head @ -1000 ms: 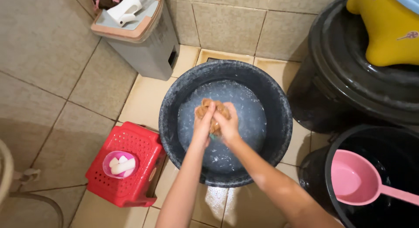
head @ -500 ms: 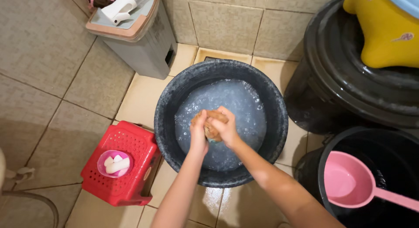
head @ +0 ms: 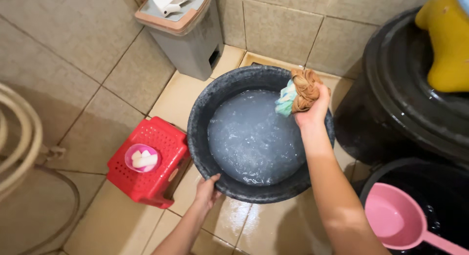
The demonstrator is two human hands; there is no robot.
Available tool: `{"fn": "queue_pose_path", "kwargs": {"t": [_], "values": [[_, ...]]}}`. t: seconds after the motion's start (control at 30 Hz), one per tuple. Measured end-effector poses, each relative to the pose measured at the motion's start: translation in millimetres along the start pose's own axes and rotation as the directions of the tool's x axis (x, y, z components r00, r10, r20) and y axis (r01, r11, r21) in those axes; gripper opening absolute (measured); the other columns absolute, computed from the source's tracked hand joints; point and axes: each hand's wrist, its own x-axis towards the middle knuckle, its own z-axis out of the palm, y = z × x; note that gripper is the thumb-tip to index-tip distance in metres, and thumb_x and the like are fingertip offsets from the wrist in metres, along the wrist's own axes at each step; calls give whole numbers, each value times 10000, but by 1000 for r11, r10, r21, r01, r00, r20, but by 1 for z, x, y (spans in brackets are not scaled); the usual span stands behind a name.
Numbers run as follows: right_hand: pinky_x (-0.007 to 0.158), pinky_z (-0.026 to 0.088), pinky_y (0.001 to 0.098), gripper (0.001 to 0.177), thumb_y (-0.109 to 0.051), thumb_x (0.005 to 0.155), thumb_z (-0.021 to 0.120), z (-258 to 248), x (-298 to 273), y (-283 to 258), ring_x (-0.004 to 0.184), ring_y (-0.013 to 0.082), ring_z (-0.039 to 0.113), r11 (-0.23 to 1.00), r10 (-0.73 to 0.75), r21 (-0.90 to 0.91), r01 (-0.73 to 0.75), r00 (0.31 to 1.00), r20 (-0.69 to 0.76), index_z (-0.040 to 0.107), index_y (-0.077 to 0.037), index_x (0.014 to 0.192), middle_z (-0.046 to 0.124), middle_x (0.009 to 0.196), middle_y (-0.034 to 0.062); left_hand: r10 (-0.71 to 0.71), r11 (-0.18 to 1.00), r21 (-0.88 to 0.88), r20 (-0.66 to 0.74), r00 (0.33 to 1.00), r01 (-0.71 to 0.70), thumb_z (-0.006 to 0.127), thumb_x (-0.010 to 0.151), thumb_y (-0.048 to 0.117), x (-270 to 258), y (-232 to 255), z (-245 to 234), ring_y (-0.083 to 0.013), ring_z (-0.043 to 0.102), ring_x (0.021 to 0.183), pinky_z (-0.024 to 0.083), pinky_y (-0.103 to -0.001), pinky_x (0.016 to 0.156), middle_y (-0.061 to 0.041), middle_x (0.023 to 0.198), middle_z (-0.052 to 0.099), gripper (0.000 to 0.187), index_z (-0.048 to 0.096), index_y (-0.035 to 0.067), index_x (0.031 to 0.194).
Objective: The person prepares soapy water in a basin, washes cloths, then scrubs the toilet bowl using a brush and a pink scoop to pour soapy water. The person repeatedly scrubs the interior surfaces of the toilet bowl.
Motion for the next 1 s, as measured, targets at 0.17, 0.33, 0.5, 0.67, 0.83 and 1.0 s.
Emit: {"fn": "queue_pose_path", "kwargs": {"t": [0.17,0.33,0.5,0.67,0.83,1.0], "values": [[1034,538,464,423,-315,879,573,-3,-8,-30,1131,287,689,995,46,-86,-51,997,-62,676,-77,1213,730,1215,92,61,998,29,-57,997,-60,654,857,82,-36,24,31,-213,687,659,570,-321,505,-86,881,715,269,616,73,1124],[1031,513,522,419,-363,872,577,-9,-18,-62,1132,291,676,991,76,-103,-87,991,-106,682,-119,1196,723,1217,73,319,939,153,-46,947,-309,688,869,59,-28,73,46,-226,601,600,463,-330,448,-120,837,684,248,616,-5,1097],[1045,452,598,424,-396,865,540,-1,-21,-64,1171,288,643,981,126,-124,-149,977,-174,696,-153,1176,714,1254,44,227,966,116,51,973,-231,702,868,95,-42,76,42,-186,709,625,578,-285,488,-91,845,726,246,623,0,1081],[1081,435,601,464,-402,898,497,15,-19,-48,1200,297,632,978,167,-114,-176,982,-83,697,-133,1219,698,1286,63,125,984,98,224,967,-150,761,914,207,-54,52,37,-203,660,570,554,-279,472,-137,784,686,337,594,-23,1095],[1054,437,605,498,-415,886,480,50,-30,-26,1181,306,636,968,233,-83,-236,971,-48,689,-131,1238,702,1268,73,-69,978,207,187,980,29,689,916,232,-60,27,24,-168,728,643,615,-278,573,-97,850,763,339,636,4,1161],[1075,456,566,541,-406,913,477,72,-52,-4,1186,322,638,971,228,-86,-223,972,58,647,-94,1322,684,1281,104,-233,954,225,148,961,197,714,923,269,-49,-28,17,-167,720,865,583,-341,764,-52,1026,722,421,570,125,1292]]}}
